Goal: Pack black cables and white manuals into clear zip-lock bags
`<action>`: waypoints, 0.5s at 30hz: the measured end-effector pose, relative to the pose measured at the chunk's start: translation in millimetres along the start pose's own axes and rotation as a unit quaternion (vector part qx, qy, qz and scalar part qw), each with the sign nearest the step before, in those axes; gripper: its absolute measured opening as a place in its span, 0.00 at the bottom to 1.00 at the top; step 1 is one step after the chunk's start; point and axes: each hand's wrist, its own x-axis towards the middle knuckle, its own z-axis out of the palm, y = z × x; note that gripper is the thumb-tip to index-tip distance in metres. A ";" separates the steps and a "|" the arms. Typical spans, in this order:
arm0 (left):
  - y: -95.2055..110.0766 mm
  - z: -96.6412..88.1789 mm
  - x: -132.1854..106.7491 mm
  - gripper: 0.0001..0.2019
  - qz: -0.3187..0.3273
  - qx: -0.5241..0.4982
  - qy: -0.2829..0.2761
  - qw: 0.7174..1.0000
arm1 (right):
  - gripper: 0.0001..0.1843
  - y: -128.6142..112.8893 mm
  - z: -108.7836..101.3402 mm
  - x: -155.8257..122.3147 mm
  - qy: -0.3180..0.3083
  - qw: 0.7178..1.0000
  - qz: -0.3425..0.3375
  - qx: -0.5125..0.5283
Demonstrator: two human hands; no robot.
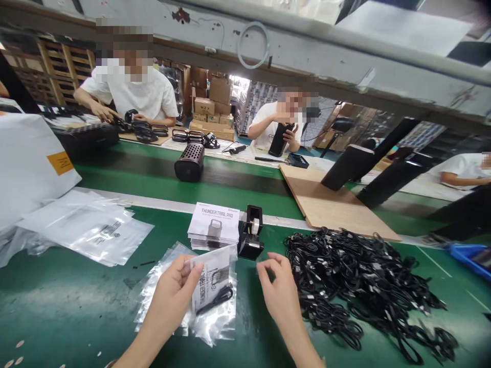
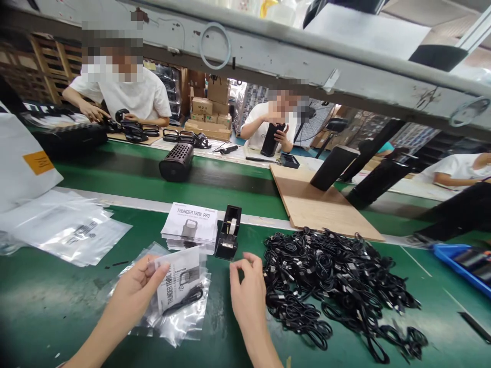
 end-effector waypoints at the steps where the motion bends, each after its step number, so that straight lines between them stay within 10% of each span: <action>1: 0.4 1.0 -1.1 0.14 0.001 0.006 0.000 1.000 | 0.12 -6.9 0.5 -6.4 -0.020 1.000 -0.008 0.011; 7: 9.1 10.3 -15.7 0.11 0.054 0.087 0.027 0.994 | 0.16 -45.6 32.5 -17.8 -0.186 0.967 0.083 0.155; 11: 15.1 9.3 -21.7 0.11 0.040 0.095 0.025 0.994 | 0.24 -37.4 50.6 -14.1 -0.194 0.975 0.101 0.038; 15: 21.0 -14.7 -27.8 0.11 0.016 0.048 0.039 0.998 | 0.18 -35.4 42.1 -21.8 -0.215 0.967 -0.021 -0.137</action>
